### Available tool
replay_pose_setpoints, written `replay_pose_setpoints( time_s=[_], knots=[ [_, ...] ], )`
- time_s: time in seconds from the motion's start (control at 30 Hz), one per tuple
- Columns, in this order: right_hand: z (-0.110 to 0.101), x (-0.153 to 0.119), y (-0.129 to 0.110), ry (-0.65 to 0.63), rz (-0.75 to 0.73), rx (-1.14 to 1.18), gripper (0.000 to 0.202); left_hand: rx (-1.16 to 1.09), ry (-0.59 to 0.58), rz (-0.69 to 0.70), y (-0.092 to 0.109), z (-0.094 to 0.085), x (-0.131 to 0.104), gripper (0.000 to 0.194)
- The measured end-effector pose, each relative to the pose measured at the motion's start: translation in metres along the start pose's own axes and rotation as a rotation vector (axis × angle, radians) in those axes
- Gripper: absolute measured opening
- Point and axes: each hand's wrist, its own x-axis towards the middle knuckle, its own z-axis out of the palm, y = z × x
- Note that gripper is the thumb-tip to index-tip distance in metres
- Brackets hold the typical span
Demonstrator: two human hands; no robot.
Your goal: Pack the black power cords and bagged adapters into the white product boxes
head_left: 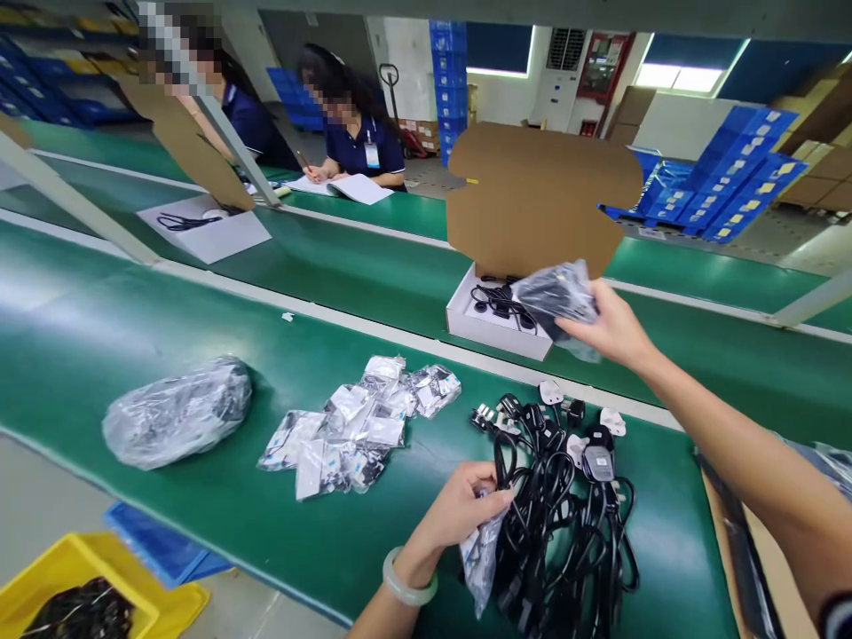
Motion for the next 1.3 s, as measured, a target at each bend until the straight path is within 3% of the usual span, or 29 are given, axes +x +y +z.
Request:
replay_pose_setpoints(
  time_s=[0.1,0.17,0.23,0.3,0.47,0.6,0.7,0.93,1.13,1.3],
  knots=[
    [0.07,0.062,0.004,-0.039,-0.062,0.112,0.044,-0.039,0.003,-0.004,0.001,-0.007,-0.001,0.037],
    [0.108,0.086,0.013,-0.089,-0.055,0.137,0.043,-0.027,0.011,-0.019,0.002,-0.009,0.0,0.037],
    [0.132,0.095,0.027,-0.19,-0.038,0.074,0.043,-0.016,0.022,-0.029,0.003,-0.01,0.001,0.036],
    [0.139,0.095,0.042,-0.342,-0.052,-0.073,0.043,-0.013,0.033,-0.039,0.005,-0.01,0.001,0.035],
    [0.115,0.079,0.071,-0.6,-0.205,-0.494,0.043,-0.016,0.035,-0.07,0.008,-0.011,0.002,0.032],
    [0.101,0.072,0.076,-0.689,-0.347,-0.612,0.033,-0.014,0.035,-0.053,0.007,-0.012,0.003,0.031],
    [0.094,0.071,0.078,-0.757,-0.334,-0.651,0.033,-0.021,0.034,-0.041,0.006,-0.011,0.003,0.032],
    [0.065,0.056,0.095,-0.708,-0.376,-0.754,0.031,-0.008,0.024,-0.051,0.002,-0.009,0.005,0.034],
    [0.055,0.043,0.112,-0.858,-0.163,-0.703,0.044,-0.01,0.003,-0.056,0.0,-0.008,0.007,0.034],
    [0.041,0.038,0.135,-0.941,-0.079,-0.537,0.047,0.026,0.024,-0.036,-0.003,-0.008,0.007,0.034]
  ],
)
